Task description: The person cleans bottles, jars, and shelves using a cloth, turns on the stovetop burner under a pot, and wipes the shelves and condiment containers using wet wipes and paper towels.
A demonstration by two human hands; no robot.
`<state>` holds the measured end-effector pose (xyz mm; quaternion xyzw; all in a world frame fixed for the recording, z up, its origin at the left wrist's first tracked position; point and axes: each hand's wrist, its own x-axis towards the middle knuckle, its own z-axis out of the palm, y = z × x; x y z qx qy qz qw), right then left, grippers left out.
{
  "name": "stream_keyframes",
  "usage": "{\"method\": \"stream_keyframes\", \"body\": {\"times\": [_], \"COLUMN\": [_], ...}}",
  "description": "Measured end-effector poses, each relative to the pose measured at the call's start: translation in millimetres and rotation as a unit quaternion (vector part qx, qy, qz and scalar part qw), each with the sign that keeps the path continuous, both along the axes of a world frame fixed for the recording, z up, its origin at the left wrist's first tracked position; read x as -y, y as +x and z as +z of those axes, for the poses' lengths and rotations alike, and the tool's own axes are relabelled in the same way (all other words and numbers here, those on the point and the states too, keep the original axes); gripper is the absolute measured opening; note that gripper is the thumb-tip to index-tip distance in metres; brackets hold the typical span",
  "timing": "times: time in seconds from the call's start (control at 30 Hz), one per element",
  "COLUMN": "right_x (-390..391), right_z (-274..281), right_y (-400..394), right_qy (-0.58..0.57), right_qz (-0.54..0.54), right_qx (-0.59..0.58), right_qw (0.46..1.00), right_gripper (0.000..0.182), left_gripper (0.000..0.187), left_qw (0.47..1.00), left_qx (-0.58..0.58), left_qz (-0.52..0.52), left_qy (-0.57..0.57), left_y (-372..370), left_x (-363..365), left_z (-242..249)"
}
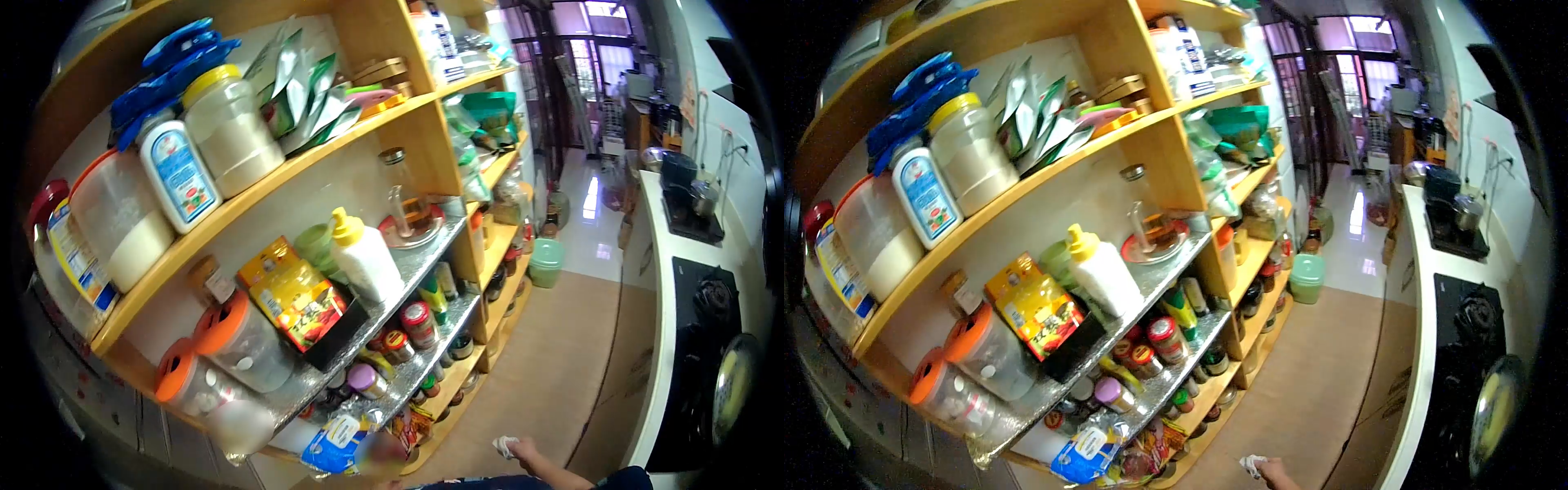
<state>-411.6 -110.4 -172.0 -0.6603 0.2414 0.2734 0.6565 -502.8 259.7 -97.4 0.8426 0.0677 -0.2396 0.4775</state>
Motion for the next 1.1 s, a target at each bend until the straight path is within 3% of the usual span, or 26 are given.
{"method": "stream_keyframes", "body": {"times": [0.17,0.2,0.23,0.33,0.4,0.43,0.5,0.53,0.63,0.67,0.73,0.77,0.83,0.9,0.97,1.0,1.07,1.1], "right_x": [0.8,0.6,-1.8,1.9,1.7,2.1,5.3,5.3,-7.2,-15.8,-36.6,-42.0,-39.3,-38.2,-73.4,-74.5,-76.8,-91.4], "right_z": [9.5,24.3,33.2,31.0,16.1,7.1,-2.2,-5.7,4.2,25.5,68.2,66.5,10.3,15.8,102.5,132.4,139.3,187.1], "right_y": [-4.8,-2.0,-0.5,10.4,21.0,26.7,41.3,47.5,59.7,58.5,52.1,54.3,70.7,75.1,60.7,57.8,73.9,72.2], "right_qy": [0.051,-0.007,-0.065,-0.019,0.007,0.039,0.058,0.08,0.079,0.079,0.1,0.106,0.092,0.029,0.073,0.117,0.238,0.265], "right_qz": [-0.022,0.008,0.044,0.066,0.077,0.066,0.09,0.104,0.096,0.112,0.103,0.114,0.126,0.153,0.153,0.14,0.092,0.041], "right_qx": [0.017,-0.005,-0.026,0.003,0.04,0.073,0.102,0.126,0.121,0.12,0.13,0.122,0.13,0.113,0.148,0.182,0.115,0.1], "right_qw": [0.998,1.0,0.997,0.998,0.996,0.994,0.989,0.983,0.985,0.983,0.981,0.98,0.979,0.981,0.974,0.966,0.96,0.958], "right_gripper": [0.02,0.019,0.018,0.015,0.014,0.014,0.015,0.015,0.016,0.016,0.016,0.015,0.016,0.02,0.02,0.021,0.029,0.031], "left_gripper": [0.037,0.024,0.02,0.019,0.017,0.017,0.018,0.017,0.022,0.022,0.034,0.034,0.059,0.068,0.083,0.083,0.083,0.077], "left_qw": [0.975,0.965,0.932,0.874,0.801,0.798,0.668,0.632,0.518,0.514,0.451,0.443,0.487,0.503,0.542,0.537,0.556,0.553], "left_qx": [0.191,0.23,0.301,0.42,0.535,0.534,0.673,0.697,0.738,0.733,0.685,0.678,0.697,0.662,0.613,0.6,0.611,0.621], "left_qz": [0.059,0.069,0.152,0.188,0.184,0.197,0.189,0.213,0.305,0.314,0.459,0.467,0.495,0.518,0.532,0.548,0.519,0.508], "left_qy": [0.1,0.109,0.132,0.158,0.196,0.2,0.255,0.263,0.306,0.317,0.343,0.355,0.181,0.2,0.217,0.227,0.218,0.223], "left_y": [-24.0,-4.5,-1.2,8.2,4.0,-2.5,-18.6,-26.4,-52.8,-56.8,-65.6,-67.4,-59.7,-59.3,-61.6,-58.4,-51.9,-46.7], "left_x": [-27.0,-5.3,1.5,17.1,21.5,19.7,8.4,3.2,-25.0,-31.8,-50.8,-60.3,-73.7,-82.9,-91.0,-91.9,-101.0,-107.5], "left_z": [42.0,114.8,128.5,220.5,271.9,290.4,320.7,332.7,340.6,340.8,347.4,351.6,360.4,369.9,369.3,370.8,367.8,362.5]}}
